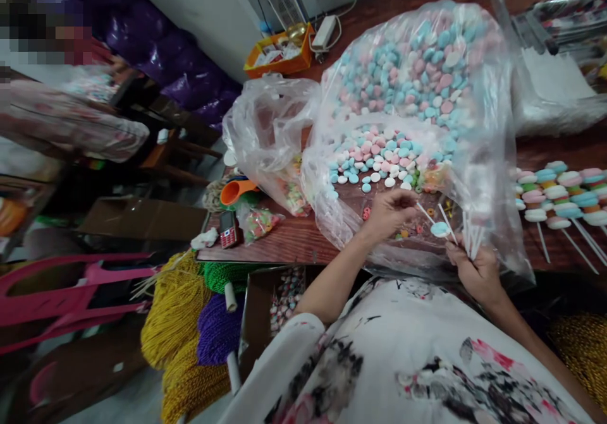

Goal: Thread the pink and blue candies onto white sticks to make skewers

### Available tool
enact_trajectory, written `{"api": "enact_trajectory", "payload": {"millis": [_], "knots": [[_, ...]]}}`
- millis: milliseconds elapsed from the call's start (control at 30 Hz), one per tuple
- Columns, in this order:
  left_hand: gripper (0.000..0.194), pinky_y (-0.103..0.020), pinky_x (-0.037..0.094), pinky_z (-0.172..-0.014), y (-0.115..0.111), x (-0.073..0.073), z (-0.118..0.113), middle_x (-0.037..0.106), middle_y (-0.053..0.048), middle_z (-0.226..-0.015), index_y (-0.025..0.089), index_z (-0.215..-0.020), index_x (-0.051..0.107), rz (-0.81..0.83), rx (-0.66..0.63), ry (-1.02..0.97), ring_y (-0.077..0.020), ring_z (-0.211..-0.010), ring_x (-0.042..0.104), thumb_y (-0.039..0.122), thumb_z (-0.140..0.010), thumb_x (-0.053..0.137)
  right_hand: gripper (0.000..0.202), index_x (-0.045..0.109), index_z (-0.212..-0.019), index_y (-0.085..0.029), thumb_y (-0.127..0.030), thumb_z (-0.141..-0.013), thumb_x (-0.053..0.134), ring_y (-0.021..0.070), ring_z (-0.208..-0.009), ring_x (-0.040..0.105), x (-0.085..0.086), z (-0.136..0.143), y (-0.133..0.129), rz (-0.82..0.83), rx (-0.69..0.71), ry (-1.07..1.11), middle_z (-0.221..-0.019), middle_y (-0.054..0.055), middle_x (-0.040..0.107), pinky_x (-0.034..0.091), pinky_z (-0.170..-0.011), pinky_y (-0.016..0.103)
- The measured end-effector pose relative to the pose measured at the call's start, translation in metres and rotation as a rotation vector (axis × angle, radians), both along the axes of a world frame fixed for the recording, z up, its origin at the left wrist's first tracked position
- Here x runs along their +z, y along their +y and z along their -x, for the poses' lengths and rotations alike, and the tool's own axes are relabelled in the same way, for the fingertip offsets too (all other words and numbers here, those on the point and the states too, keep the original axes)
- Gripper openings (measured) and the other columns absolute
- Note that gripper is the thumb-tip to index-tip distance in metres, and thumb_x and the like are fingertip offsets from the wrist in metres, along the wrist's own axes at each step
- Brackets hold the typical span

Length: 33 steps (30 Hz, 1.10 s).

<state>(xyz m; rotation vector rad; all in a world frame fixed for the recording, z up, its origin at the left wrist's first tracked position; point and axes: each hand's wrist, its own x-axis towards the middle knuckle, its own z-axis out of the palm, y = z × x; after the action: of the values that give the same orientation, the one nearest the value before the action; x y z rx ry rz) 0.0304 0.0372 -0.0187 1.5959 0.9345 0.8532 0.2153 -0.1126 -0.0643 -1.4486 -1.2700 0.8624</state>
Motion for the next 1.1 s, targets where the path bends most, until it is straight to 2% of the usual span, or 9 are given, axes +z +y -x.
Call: {"api": "enact_trajectory", "payload": {"millis": [67, 167, 433, 533, 633, 733, 833, 967, 1100], "knots": [[0.026, -0.024, 0.051, -0.067, -0.007, 0.006, 0.015, 0.072, -0.002, -0.081, 0.016, -0.086, 0.078, 0.173, 0.078, -0.208, -0.0112, -0.071, 0.063, 0.035, -0.070, 0.088, 0.020, 0.072, -0.102, -0.018, -0.031, -0.097, 0.057, 0.0120, -0.054, 0.049, 0.004, 0.003, -0.001, -0.031, 0.065, -0.008, -0.062, -0.003, 0.055, 0.042, -0.052, 0.025], [0.023, -0.025, 0.053, -0.071, -0.018, 0.012, 0.031, 0.074, -0.003, -0.085, 0.019, -0.079, 0.080, 0.193, 0.121, -0.337, -0.0116, -0.077, 0.065, 0.035, -0.067, 0.092, 0.015, 0.073, -0.098, -0.020, -0.024, -0.095, 0.058, 0.0133, -0.056, 0.056, 0.018, 0.008, 0.001, -0.099, 0.152, -0.056, -0.065, -0.002, 0.061, 0.045, -0.055, 0.025], [0.015, -0.026, 0.055, -0.076, -0.034, 0.012, 0.046, 0.074, -0.004, -0.087, 0.023, -0.084, 0.082, -0.232, 0.242, -0.258, -0.0133, -0.082, 0.069, 0.031, -0.073, 0.089, 0.031, 0.073, -0.106, -0.023, -0.010, -0.085, 0.055, 0.0178, -0.062, 0.069, 0.050, 0.011, 0.007, -0.208, 0.258, -0.406, -0.081, 0.002, 0.077, 0.052, -0.059, 0.027], [0.012, -0.026, 0.056, -0.075, -0.035, 0.010, 0.045, 0.074, -0.005, -0.087, 0.022, -0.085, 0.081, -0.366, 0.256, -0.184, -0.0133, -0.081, 0.069, 0.029, -0.077, 0.086, 0.038, 0.073, -0.112, -0.023, -0.007, -0.084, 0.054, 0.0168, -0.059, 0.067, 0.049, 0.011, 0.003, -0.216, 0.247, -0.467, -0.081, 0.001, 0.076, 0.052, -0.060, 0.027], [0.010, -0.027, 0.057, -0.076, -0.036, 0.009, 0.043, 0.074, -0.005, -0.086, 0.021, -0.083, 0.080, -0.389, 0.236, -0.176, -0.0137, -0.080, 0.070, 0.029, -0.078, 0.085, 0.035, 0.072, -0.117, -0.023, -0.009, -0.088, 0.058, 0.0166, -0.064, 0.068, 0.039, 0.014, -0.002, -0.235, 0.180, -0.363, -0.085, 0.002, 0.077, 0.053, -0.063, 0.027], [0.008, -0.029, 0.057, -0.078, -0.039, 0.010, 0.039, 0.076, -0.005, -0.084, 0.022, -0.081, 0.081, -0.312, 0.250, -0.238, -0.0145, -0.081, 0.071, 0.028, -0.078, 0.085, 0.026, 0.072, -0.115, -0.023, -0.016, -0.093, 0.061, 0.0160, -0.063, 0.066, 0.024, 0.019, -0.006, -0.168, 0.090, -0.171, -0.080, 0.001, 0.073, 0.053, -0.062, 0.028], [0.011, -0.028, 0.058, -0.080, -0.042, 0.010, 0.036, 0.077, -0.004, -0.085, 0.022, -0.081, 0.081, -0.096, 0.331, -0.356, -0.0139, -0.083, 0.071, 0.031, -0.077, 0.087, 0.022, 0.073, -0.112, -0.022, -0.020, -0.095, 0.060, 0.0138, -0.056, 0.058, 0.013, 0.022, -0.009, -0.118, 0.056, -0.088, -0.069, -0.001, 0.066, 0.049, -0.056, 0.026], [0.034, -0.026, 0.059, -0.079, -0.040, 0.006, 0.030, 0.076, 0.001, -0.085, 0.024, -0.092, 0.080, 0.253, 0.358, -0.544, -0.0111, -0.079, 0.070, 0.035, -0.063, 0.095, 0.026, 0.073, -0.117, -0.022, -0.022, -0.093, 0.062, 0.0125, -0.053, 0.055, 0.008, 0.020, -0.011, -0.145, 0.084, -0.168, -0.069, -0.001, 0.066, 0.048, -0.054, 0.026], [0.051, -0.028, 0.060, -0.084, -0.037, 0.001, 0.027, 0.079, -0.001, -0.093, 0.024, -0.106, 0.078, 0.375, 0.282, -0.549, -0.0137, -0.087, 0.074, 0.033, -0.060, 0.096, 0.033, 0.071, -0.121, -0.023, -0.015, -0.090, 0.062, 0.0158, -0.059, 0.065, 0.011, 0.013, -0.009, -0.246, 0.126, -0.264, -0.078, 0.001, 0.074, 0.053, -0.058, 0.027]]}}
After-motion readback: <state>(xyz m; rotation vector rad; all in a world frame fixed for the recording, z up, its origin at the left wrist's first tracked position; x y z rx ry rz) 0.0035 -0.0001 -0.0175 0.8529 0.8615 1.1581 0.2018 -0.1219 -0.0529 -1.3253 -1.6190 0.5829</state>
